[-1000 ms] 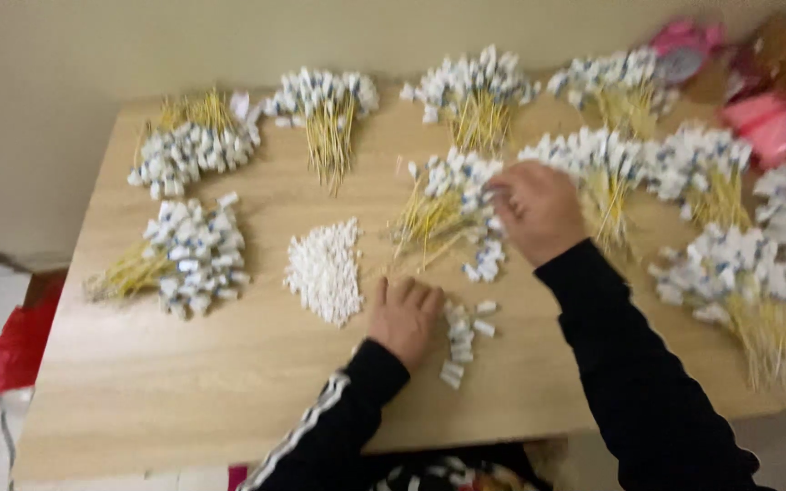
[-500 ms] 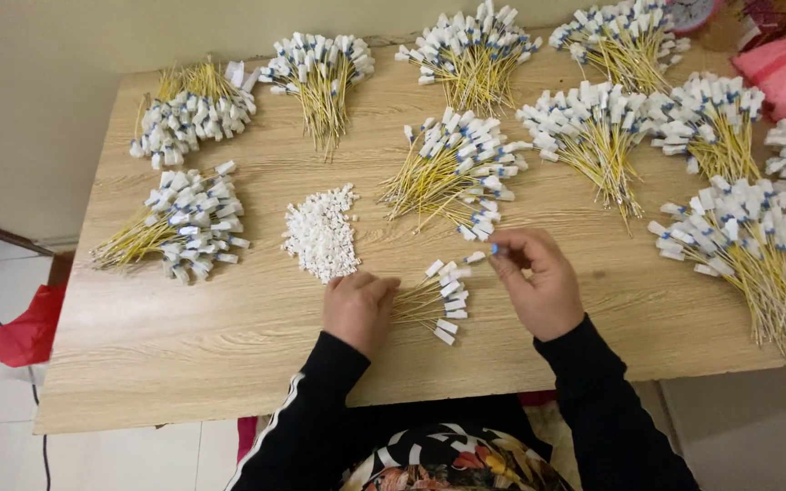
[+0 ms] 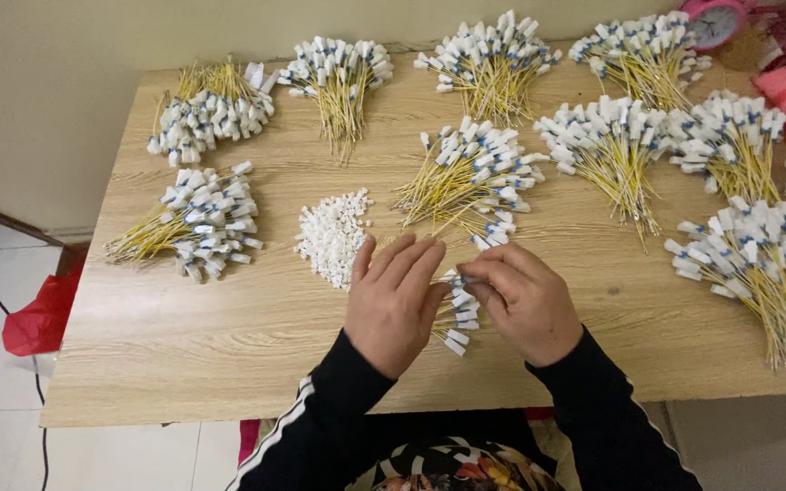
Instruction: Assembling small white plastic caps onto the ends of thin yellow wires on a wooden table
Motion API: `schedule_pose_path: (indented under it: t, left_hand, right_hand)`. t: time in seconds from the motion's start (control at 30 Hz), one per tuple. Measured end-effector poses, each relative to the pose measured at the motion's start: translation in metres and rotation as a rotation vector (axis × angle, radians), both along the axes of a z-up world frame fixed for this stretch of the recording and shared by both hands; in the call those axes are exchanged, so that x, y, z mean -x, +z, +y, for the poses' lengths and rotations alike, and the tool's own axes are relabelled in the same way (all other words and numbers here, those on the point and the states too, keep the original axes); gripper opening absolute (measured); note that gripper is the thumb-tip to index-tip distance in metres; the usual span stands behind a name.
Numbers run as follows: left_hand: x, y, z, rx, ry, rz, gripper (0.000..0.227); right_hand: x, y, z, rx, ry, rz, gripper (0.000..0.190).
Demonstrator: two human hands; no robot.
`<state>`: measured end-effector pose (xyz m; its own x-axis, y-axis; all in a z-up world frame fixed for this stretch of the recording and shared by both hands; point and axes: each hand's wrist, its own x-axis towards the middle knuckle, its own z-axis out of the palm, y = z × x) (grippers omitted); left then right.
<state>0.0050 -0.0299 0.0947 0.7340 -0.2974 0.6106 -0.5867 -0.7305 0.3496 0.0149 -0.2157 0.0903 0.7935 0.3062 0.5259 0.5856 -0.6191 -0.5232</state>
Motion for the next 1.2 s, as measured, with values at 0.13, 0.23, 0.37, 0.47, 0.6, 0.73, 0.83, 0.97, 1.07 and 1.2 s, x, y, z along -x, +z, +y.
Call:
schedule_pose_path:
  t: [0.13, 0.23, 0.37, 0.47, 0.6, 0.73, 0.83, 0.97, 1.07, 1.2]
  left_hand:
    - [-0.013, -0.034, 0.003, 0.157, -0.092, 0.258, 0.021]
    - [-0.012, -0.032, 0.011, 0.355, -0.156, 0.491, 0.017]
    - [-0.008, -0.025, 0.034, 0.532, -0.124, 0.789, 0.018]
    - [-0.004, -0.039, 0.054, 0.587, -0.088, 0.861, 0.02]
    - [0.003, -0.048, 0.059, 0.621, -0.061, 0.882, 0.019]
    - [0.01, -0.025, 0.041, 0.568, -0.088, 0.845, 0.017]
    - [0.01, -0.025, 0.033, 0.525, -0.142, 0.775, 0.015]
    - [0.01, -0.036, 0.034, 0.629, -0.124, 0.808, 0.015]
    - [0.009, -0.056, 0.034, 0.804, -0.127, 0.872, 0.018]
    - [0.012, -0.079, 0.027, 0.933, -0.13, 0.901, 0.019]
  right_hand:
    - [0.003, 0.015, 0.004, 0.043, 0.017, -0.061, 0.01]
    - [0.002, 0.021, 0.006, 0.02, 0.064, -0.089, 0.007]
    - [-0.005, 0.023, -0.012, 0.004, 0.07, -0.072, 0.009]
    - [-0.004, 0.023, -0.027, 0.042, -0.017, -0.037, 0.013]
    - [-0.002, 0.01, -0.036, 0.17, -0.033, -0.065, 0.02]
    - [0.005, 0.019, -0.002, 0.166, 0.059, -0.12, 0.025]
    - [0.009, 0.02, 0.017, 0.063, 0.181, 0.177, 0.017]
    - [0.005, 0.006, 0.027, -0.088, 0.182, 0.384, 0.011]
    - [0.007, -0.007, 0.032, -0.211, 0.16, 0.438, 0.01]
    - [0.009, -0.033, 0.037, -0.516, 0.059, 0.621, 0.012]
